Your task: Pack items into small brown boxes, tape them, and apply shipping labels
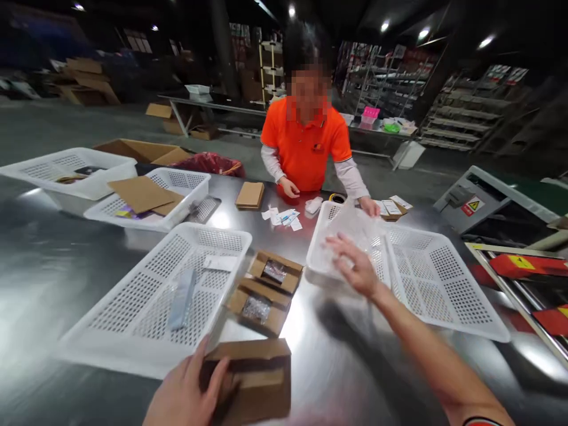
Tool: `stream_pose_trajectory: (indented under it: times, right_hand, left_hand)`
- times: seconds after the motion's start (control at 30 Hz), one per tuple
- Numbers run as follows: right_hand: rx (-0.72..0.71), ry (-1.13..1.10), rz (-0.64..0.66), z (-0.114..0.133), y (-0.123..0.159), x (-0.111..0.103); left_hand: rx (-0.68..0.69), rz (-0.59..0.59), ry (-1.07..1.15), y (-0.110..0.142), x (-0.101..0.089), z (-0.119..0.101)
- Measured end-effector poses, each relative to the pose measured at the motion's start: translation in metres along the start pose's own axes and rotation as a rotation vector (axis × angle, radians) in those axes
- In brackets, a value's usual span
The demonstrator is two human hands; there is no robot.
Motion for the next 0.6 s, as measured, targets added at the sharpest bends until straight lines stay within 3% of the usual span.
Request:
stream_pose_trajectory:
  times: [0.07, 0.1, 0.17, 0.23, 0.37, 0.43, 0.5, 0.6]
  right_hand:
    - [-0.225, 0.069, 0.396, 0.052, 0.036, 0.099]
    - [-0.316, 0.082, 0.540, 0.073, 0.058, 0.141]
    - [-0.435, 0.075, 0.699, 0.107, 0.096, 0.204]
    - [-0.474, 0.042, 0.754, 0.128, 0.121, 0.243]
    - [-0.429, 0.052, 0.843, 0.142, 0.141, 0.291]
    - [-0.473, 0.070, 0.896, 0.151, 0.145, 0.317]
    - [-0.580, 0.049, 0.958, 0.168, 0.153, 0.348]
    - [-0.685, 0.012, 1.046, 0.192, 0.168, 0.399]
  left_hand:
    - [-0.032, 0.048, 0.079, 0.004, 0.004, -0.021]
    - [-0.056, 0.126, 0.286, 0.006, 0.012, -0.029]
    - [-0.121, 0.250, 0.685, 0.013, 0.025, -0.037]
    - [-0.212, 0.211, 0.966, 0.020, 0.018, -0.026]
    - [-0.360, -0.236, 1.196, 0.051, -0.037, 0.042]
    - [-0.337, -0.341, 1.203, 0.072, -0.057, 0.071]
    - [-0.363, -0.249, 1.166, 0.090, -0.055, 0.095]
    - [-0.521, 0.016, 1.156, 0.108, -0.028, 0.132]
Point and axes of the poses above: each hand's wrist, its own y-axis away from the middle knuckle, its own x-axis out of the palm, z = x × y, the point moved 8 cm from there along -y, towards the middle knuckle, and after that the axes turned 15 degrees about -y, right-handed, at the moved point
